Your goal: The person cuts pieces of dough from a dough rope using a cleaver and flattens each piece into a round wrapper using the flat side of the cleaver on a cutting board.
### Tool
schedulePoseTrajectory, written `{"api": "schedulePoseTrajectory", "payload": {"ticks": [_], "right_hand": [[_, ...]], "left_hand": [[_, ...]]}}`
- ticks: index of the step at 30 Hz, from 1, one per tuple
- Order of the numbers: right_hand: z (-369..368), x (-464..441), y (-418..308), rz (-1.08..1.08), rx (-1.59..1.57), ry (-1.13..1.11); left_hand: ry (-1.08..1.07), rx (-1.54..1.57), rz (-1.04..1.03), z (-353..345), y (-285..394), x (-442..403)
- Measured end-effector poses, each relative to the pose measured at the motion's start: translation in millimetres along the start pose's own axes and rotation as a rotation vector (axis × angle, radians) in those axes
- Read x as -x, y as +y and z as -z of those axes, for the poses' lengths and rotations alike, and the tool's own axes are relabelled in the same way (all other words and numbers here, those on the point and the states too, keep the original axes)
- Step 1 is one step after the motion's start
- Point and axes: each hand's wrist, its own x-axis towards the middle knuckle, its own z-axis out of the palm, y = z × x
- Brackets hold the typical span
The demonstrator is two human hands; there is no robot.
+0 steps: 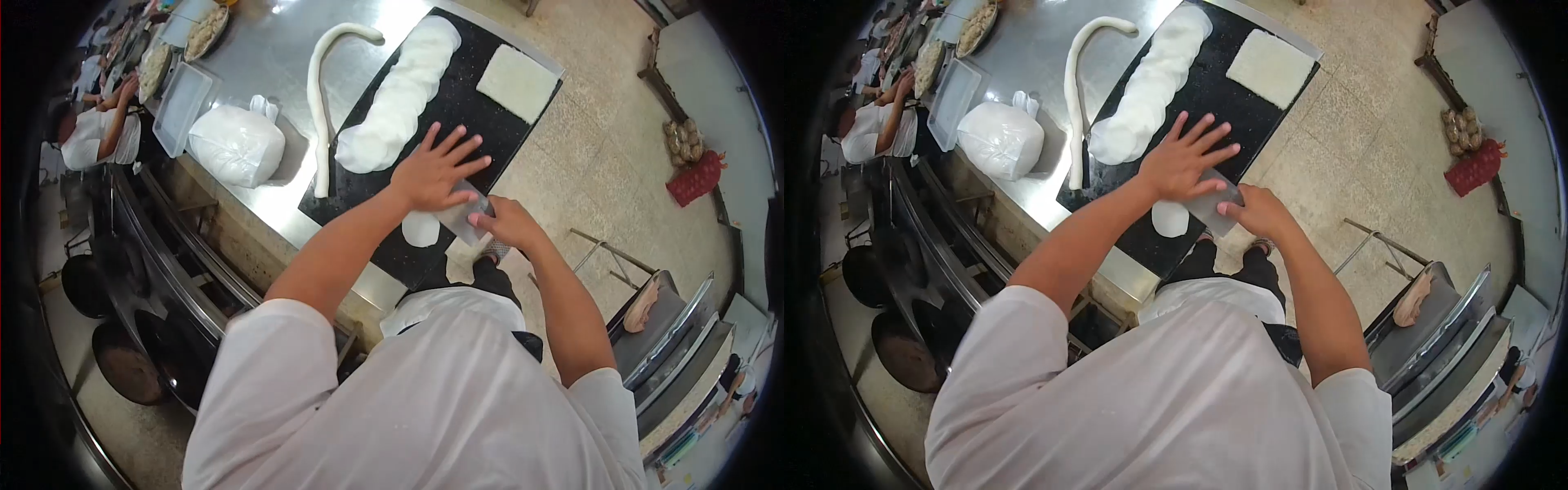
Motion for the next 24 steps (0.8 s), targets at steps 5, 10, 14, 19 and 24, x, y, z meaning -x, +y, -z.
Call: {"api": "schedulePoseTrajectory", "payload": {"ticks": [5, 10, 14, 19, 24], "right_hand": [[-69, 65, 27, 0.135, 0.101, 0.051], [-48, 58, -18, -0.334, 0.050, -0.008], [-9, 12, -21, -0.138, 0.153, 0.101], [-57, 48, 3, -0.051, 0.127, 0.031], [-69, 87, 10, -0.212, 0.075, 0.135]], "left_hand": [[-0.242, 0.121, -0.257, -5, 44, 55], [-0.178, 0.135, -0.316, -7, 36, 30], [-0.077, 0.013, -0.261, -6, -17, -11], [-0.169, 0.092, -0.200, -10, 15, 27], [-0.119, 0.156, -0.297, -22, 49, 21]]}}
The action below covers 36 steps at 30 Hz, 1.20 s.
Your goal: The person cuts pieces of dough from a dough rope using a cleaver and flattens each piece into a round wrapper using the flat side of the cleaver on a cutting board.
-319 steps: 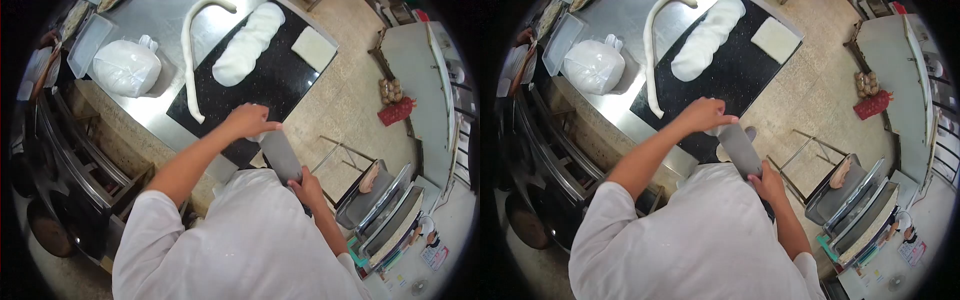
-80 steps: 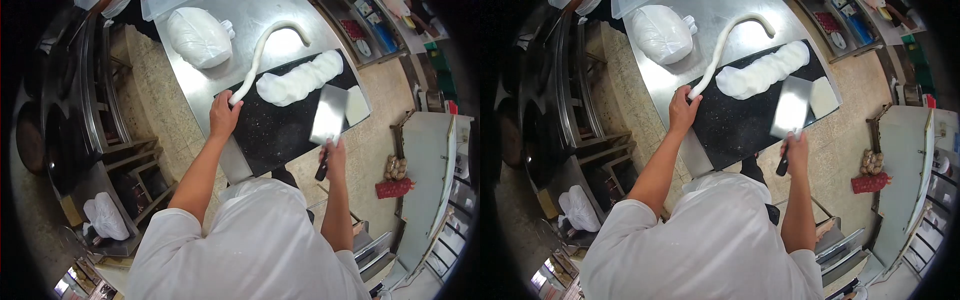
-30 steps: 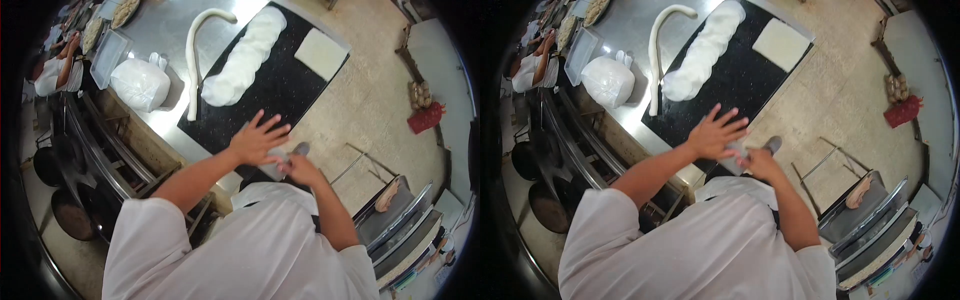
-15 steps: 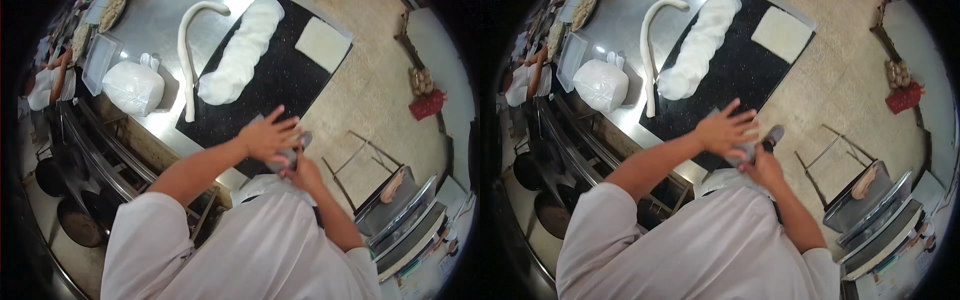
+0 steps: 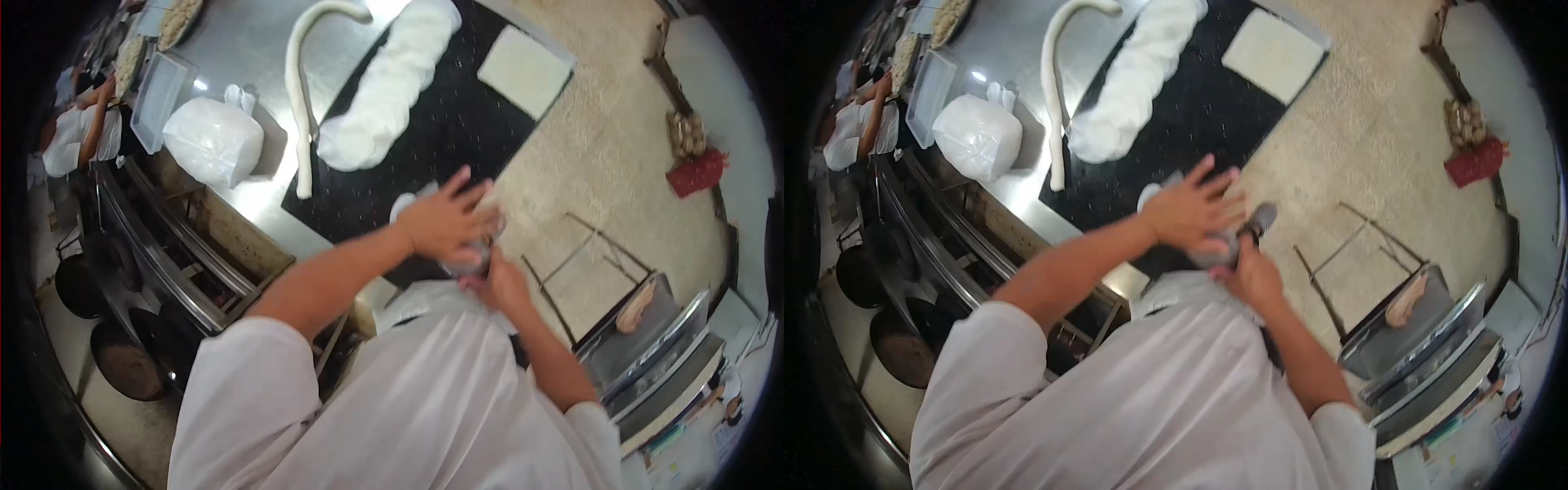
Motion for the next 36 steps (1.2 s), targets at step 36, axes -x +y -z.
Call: {"api": "schedulePoseTrajectory", "payload": {"ticks": [36], "right_hand": [[73, -62, -35, 0.120, 0.179, 0.148]], "left_hand": [[0.249, -0.195, 0.128, 33, -57, -36]]}}
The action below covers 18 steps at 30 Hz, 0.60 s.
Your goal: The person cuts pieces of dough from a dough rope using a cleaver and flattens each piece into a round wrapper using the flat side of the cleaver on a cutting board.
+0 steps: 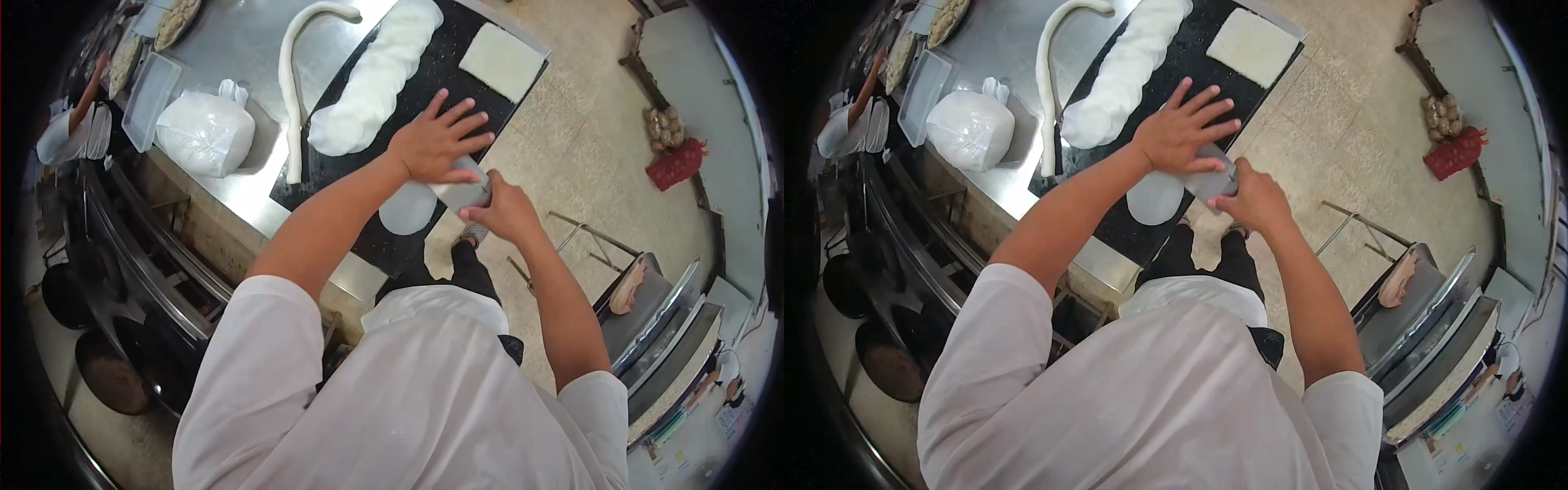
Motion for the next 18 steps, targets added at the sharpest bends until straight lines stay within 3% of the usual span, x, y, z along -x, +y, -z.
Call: {"api": "schedulePoseTrajectory", "payload": {"ticks": [4, 6, 7, 9, 11, 12, 14, 15, 17, 18], "right_hand": [[-20, 15, -1, 0.024, -0.057, 0.133], [-51, 52, 7, -0.083, -0.123, 0.092], [-68, 75, 15, -0.093, -0.123, 0.058], [-79, 128, 19, -0.090, -0.115, 0.015], [-73, 157, 17, -0.077, -0.100, 0.016], [-64, 165, 15, -0.112, -0.063, -0.034], [-53, 160, 19, -0.146, -0.024, -0.077], [-49, 147, 25, -0.144, -0.062, -0.024], [-37, 112, 22, -0.071, -0.082, 0.107], [-29, 88, 9, 0.006, -0.062, 0.179]], "left_hand": [[0.237, -0.105, 0.098, 22, -1, -1], [-0.015, 0.189, 0.598, 40, 9, 8], [-0.211, 0.328, 0.743, 51, 15, 16], [-0.662, 0.514, 0.652, 47, 17, 43], [-0.417, 0.633, 0.765, 60, 39, 71], [-0.402, 0.629, 0.758, 59, 43, 83], [-0.139, 0.640, 0.938, 49, 47, 104], [-0.139, 0.640, 0.933, 45, 52, 111], [0.165, 0.692, 0.982, 38, 60, 117], [0.168, 0.689, 0.985, 37, 62, 116]]}}
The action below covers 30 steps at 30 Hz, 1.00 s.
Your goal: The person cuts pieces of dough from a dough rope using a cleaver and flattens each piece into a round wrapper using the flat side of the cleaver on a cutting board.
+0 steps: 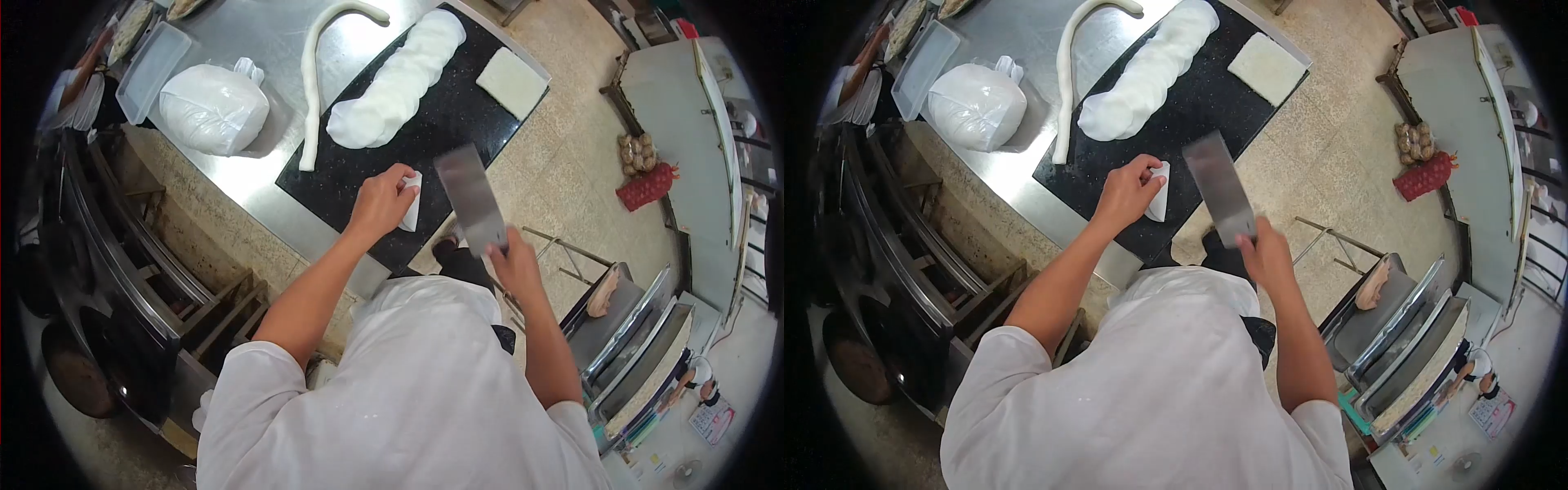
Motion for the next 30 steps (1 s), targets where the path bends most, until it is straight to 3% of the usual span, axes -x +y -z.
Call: {"api": "schedulePoseTrajectory", "payload": {"ticks": [3, 5, 6, 8, 10, 12, 14, 17, 19, 22, 25, 26, 27, 30], "right_hand": [[-11, -50, -39, 0.033, -0.095, -0.032], [-37, -69, -41, 0.211, -0.060, -0.141], [-44, -70, -37, 0.229, -0.070, -0.159], [-45, -61, -24, 0.299, -0.105, -0.290], [-28, -54, -19, 0.302, -0.059, -0.384], [-12, -59, -8, 0.300, -0.009, -0.467], [1, -67, 11, 0.265, -0.086, -0.511], [19, -84, 42, 0.183, -0.135, -0.485], [45, -97, 44, 0.248, -0.160, -0.396], [84, -123, 38, 0.257, -0.285, -0.177], [90, -172, 41, 0.211, -0.503, -0.104], [80, -192, 38, 0.179, -0.764, -0.046], [71, -208, 33, 0.140, -1.023, 0.014], [58, -227, 19, -0.350, -1.110, 0.029]], "left_hand": [[0.097, 0.029, 0.000, -6, -1, 13], [0.138, 0.064, -0.126, -3, 4, 18], [0.153, 0.049, -0.109, 0, 7, 24], [0.105, 0.327, 0.062, 7, 14, 35], [0.150, 0.399, 0.061, 14, 12, 33], [0.363, 0.639, 0.050, 25, 15, 27], [0.518, 0.625, 0.121, 40, 13, 5], [0.619, 0.579, 0.237, 60, -4, -28], [0.681, 0.077, 0.312, 64, -22, -37], [0.794, -0.072, 0.339, 68, -15, -23], [0.818, -0.295, 0.323, 66, -15, -5], [0.832, -0.367, 0.318, 63, -25, -1], [0.828, -0.398, 0.231, 61, -48, 2], [0.865, -0.374, 0.187, 59, -62, 10]]}}
